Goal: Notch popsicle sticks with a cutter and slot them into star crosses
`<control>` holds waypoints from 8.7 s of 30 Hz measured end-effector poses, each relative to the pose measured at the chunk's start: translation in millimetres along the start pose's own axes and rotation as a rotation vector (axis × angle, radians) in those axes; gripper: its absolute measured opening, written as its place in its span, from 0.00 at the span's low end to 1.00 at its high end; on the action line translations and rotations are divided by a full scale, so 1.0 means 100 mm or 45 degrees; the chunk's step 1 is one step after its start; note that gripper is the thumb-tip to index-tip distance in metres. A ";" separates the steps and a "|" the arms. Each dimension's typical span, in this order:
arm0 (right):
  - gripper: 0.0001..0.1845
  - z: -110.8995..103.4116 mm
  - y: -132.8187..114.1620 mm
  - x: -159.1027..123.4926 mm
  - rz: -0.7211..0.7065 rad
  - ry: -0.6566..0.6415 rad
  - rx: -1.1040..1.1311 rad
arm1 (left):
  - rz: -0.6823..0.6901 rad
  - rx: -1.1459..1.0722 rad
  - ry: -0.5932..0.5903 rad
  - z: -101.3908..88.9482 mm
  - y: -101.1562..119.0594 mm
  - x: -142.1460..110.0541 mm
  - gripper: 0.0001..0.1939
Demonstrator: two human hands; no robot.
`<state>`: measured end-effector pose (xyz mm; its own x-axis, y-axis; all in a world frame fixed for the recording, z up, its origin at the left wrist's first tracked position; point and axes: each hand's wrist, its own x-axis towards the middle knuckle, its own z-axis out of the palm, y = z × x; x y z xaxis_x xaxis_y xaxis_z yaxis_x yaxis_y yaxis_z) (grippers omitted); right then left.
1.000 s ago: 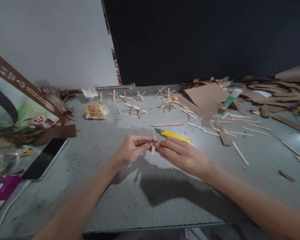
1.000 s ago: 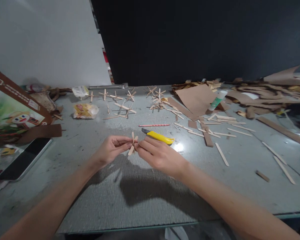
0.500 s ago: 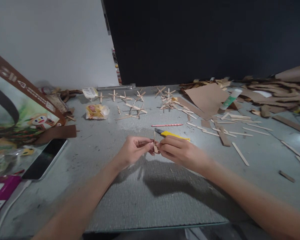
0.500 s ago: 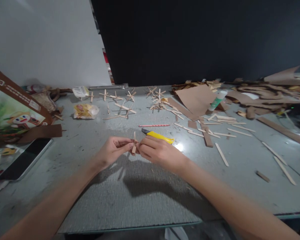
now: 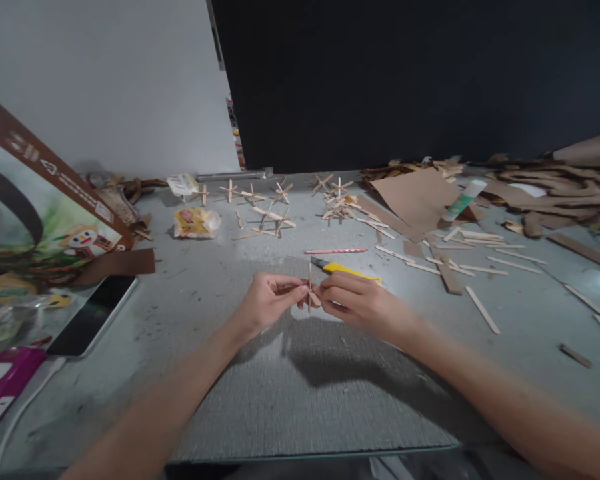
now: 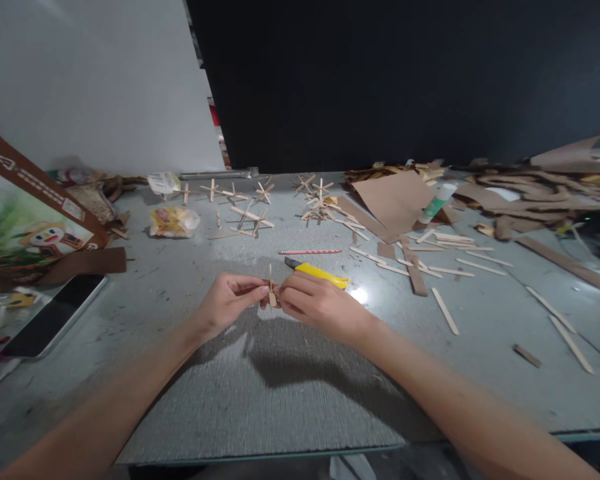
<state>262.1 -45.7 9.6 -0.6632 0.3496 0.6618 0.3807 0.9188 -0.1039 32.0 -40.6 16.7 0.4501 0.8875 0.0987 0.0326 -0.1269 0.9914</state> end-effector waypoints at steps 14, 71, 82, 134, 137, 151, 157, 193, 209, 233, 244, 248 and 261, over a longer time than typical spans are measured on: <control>0.08 0.04 0.02 0.01 0.147 0.351 0.148 | 0.115 0.175 0.192 0.13 0.03 -0.02 0.18; 0.15 0.01 0.04 -0.05 0.167 0.166 0.161 | 0.421 0.440 0.236 0.09 0.05 -0.06 0.08; 0.16 0.02 0.09 -0.08 0.114 0.128 0.147 | 0.489 0.448 0.132 0.04 0.04 -0.04 0.09; 0.15 0.21 0.00 0.05 1.084 0.470 1.095 | 0.039 -0.415 0.190 0.34 -0.02 -0.01 0.29; 0.15 0.21 -0.04 0.06 1.094 0.458 1.047 | 0.081 -0.382 0.230 0.35 -0.03 -0.01 0.24; 0.17 0.32 -0.14 0.06 1.158 0.565 1.197 | 0.157 -0.305 0.368 0.41 -0.04 -0.06 0.21; 0.16 0.32 -0.21 0.12 1.116 0.567 1.189 | 0.176 -0.286 0.397 0.43 -0.06 -0.07 0.20; 0.15 0.19 -0.16 0.16 1.123 0.576 1.132 | 0.203 -0.366 0.223 0.26 -0.06 0.01 0.34; 0.15 0.23 -0.15 0.14 1.066 0.561 1.199 | 0.308 -0.173 0.269 0.32 -0.09 -0.07 0.16; 0.12 0.17 -0.30 0.18 0.945 0.556 1.206 | 0.723 0.429 0.167 0.30 -0.28 -0.27 0.25; 0.16 0.17 -0.20 0.14 1.037 0.408 1.330 | 0.729 0.481 0.238 0.37 -0.29 -0.30 0.24; 0.21 0.18 -0.10 0.15 1.040 0.436 1.524 | 0.692 0.404 0.292 0.43 -0.26 -0.28 0.25; 0.23 0.19 -0.07 0.17 1.132 0.487 1.708 | 0.489 0.180 0.321 0.43 -0.22 -0.24 0.24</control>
<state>236.0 -42.8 7.6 -0.2916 0.9430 0.1601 -0.3964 0.0332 -0.9175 59.4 -78.2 -11.7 0.2237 0.8421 0.4908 0.0352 -0.5102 0.8593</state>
